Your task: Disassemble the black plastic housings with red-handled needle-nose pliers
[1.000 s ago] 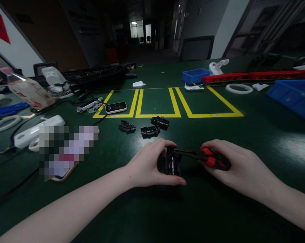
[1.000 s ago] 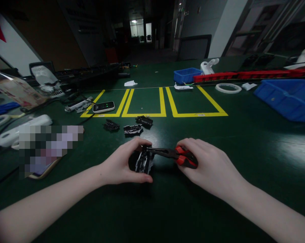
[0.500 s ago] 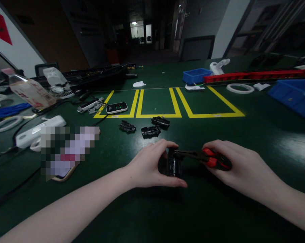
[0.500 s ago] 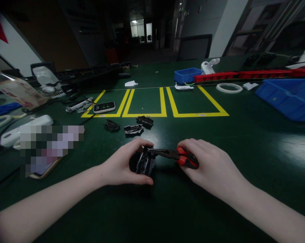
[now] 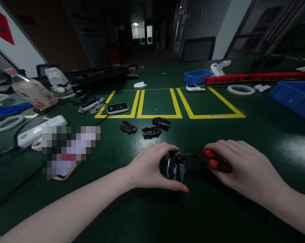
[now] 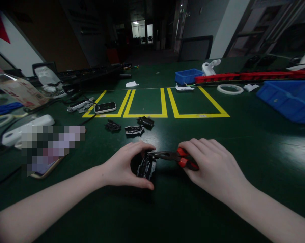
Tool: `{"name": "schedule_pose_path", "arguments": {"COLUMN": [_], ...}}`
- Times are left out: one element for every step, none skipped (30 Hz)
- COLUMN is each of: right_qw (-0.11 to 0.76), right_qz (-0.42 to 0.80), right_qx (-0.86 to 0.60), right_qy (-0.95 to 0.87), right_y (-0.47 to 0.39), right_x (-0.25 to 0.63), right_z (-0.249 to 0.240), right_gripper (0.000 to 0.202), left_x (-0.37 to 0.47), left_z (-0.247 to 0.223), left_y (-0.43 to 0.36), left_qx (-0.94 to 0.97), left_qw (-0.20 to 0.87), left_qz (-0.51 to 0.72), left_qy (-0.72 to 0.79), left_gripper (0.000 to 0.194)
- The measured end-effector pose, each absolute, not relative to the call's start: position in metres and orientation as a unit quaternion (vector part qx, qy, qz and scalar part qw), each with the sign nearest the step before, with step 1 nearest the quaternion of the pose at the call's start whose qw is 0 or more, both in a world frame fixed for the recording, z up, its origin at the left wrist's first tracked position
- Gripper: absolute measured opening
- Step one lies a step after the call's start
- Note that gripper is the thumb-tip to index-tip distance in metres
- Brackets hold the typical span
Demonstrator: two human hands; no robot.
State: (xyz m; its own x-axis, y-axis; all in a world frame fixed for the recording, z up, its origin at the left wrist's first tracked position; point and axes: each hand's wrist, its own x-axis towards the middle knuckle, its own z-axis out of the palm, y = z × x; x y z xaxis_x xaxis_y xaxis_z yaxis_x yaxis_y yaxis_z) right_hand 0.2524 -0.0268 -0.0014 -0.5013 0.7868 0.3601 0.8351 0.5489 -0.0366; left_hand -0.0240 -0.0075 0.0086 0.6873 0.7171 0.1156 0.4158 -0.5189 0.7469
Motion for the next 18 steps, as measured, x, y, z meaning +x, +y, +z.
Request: {"name": "schedule_pose_path", "arguments": {"right_qw": [0.169, 0.172, 0.176, 0.183, 0.190, 0.197, 0.203, 0.204, 0.203, 0.199, 0.195, 0.192, 0.190, 0.190, 0.194, 0.198, 0.202, 0.203], "right_qz": [-0.074, -0.074, -0.074, -0.073, -0.073, -0.074, -0.073, -0.068, -0.062, -0.055, -0.050, -0.049, -0.049, -0.052, -0.057, -0.061, -0.067, -0.073], "right_qx": [-0.468, -0.467, -0.465, -0.461, -0.454, -0.449, -0.446, -0.444, -0.444, -0.446, -0.447, -0.447, -0.446, -0.445, -0.445, -0.444, -0.441, -0.439], "right_qy": [-0.864, -0.864, -0.864, -0.865, -0.867, -0.868, -0.869, -0.870, -0.870, -0.871, -0.871, -0.872, -0.873, -0.873, -0.872, -0.872, -0.872, -0.872], "right_y": [-0.0268, -0.0268, -0.0267, -0.0266, -0.0264, -0.0261, -0.0259, -0.0255, -0.0252, -0.0250, -0.0247, -0.0245, -0.0244, -0.0243, -0.0244, -0.0245, -0.0247, -0.0248], "right_x": [0.2526, 0.2527, 0.2528, 0.2529, 0.2531, 0.2536, 0.2543, 0.2552, 0.2562, 0.2574, 0.2584, 0.2592, 0.2596, 0.2597, 0.2593, 0.2586, 0.2578, 0.2569], "right_z": [-0.0014, -0.0014, -0.0014, -0.0017, -0.0021, -0.0027, -0.0035, -0.0044, -0.0053, -0.0062, -0.0071, -0.0077, -0.0081, -0.0083, -0.0083, -0.0080, -0.0075, -0.0069], "right_gripper": [0.032, 0.031, 0.031, 0.030, 0.028, 0.028, 0.027, 0.027, 0.028, 0.028, 0.029, 0.029, 0.030, 0.030, 0.029, 0.028, 0.027, 0.025], "left_x": [-0.0239, -0.0238, -0.0237, -0.0235, -0.0234, -0.0232, -0.0231, -0.0230, -0.0229, -0.0229, -0.0229, -0.0229, -0.0230, -0.0231, -0.0232, -0.0234, -0.0236, -0.0237], "left_z": [0.0078, 0.0067, 0.0054, 0.0042, 0.0031, 0.0022, 0.0017, 0.0015, 0.0016, 0.0018, 0.0021, 0.0024, 0.0026, 0.0027, 0.0027, 0.0027, 0.0027, 0.0028], "left_y": [-0.0073, -0.0069, -0.0064, -0.0059, -0.0055, -0.0052, -0.0051, -0.0052, -0.0054, -0.0056, -0.0059, -0.0062, -0.0064, -0.0066, -0.0067, -0.0069, -0.0071, -0.0073], "left_qx": [0.845, 0.846, 0.848, 0.850, 0.852, 0.854, 0.855, 0.856, 0.857, 0.859, 0.860, 0.862, 0.862, 0.862, 0.861, 0.860, 0.859, 0.857], "left_qw": [0.360, 0.360, 0.357, 0.352, 0.346, 0.340, 0.335, 0.331, 0.328, 0.325, 0.323, 0.320, 0.318, 0.317, 0.316, 0.317, 0.320, 0.323], "left_qz": [0.210, 0.212, 0.216, 0.222, 0.228, 0.235, 0.241, 0.244, 0.244, 0.245, 0.244, 0.243, 0.243, 0.244, 0.245, 0.245, 0.246, 0.246], "left_qy": [0.334, 0.331, 0.327, 0.322, 0.319, 0.316, 0.314, 0.313, 0.312, 0.311, 0.310, 0.310, 0.311, 0.312, 0.313, 0.314, 0.316, 0.318], "left_gripper": [0.080, 0.079, 0.079, 0.080, 0.080, 0.080, 0.080, 0.080, 0.081, 0.081, 0.081, 0.081, 0.081, 0.082, 0.082, 0.082, 0.081, 0.081]}}
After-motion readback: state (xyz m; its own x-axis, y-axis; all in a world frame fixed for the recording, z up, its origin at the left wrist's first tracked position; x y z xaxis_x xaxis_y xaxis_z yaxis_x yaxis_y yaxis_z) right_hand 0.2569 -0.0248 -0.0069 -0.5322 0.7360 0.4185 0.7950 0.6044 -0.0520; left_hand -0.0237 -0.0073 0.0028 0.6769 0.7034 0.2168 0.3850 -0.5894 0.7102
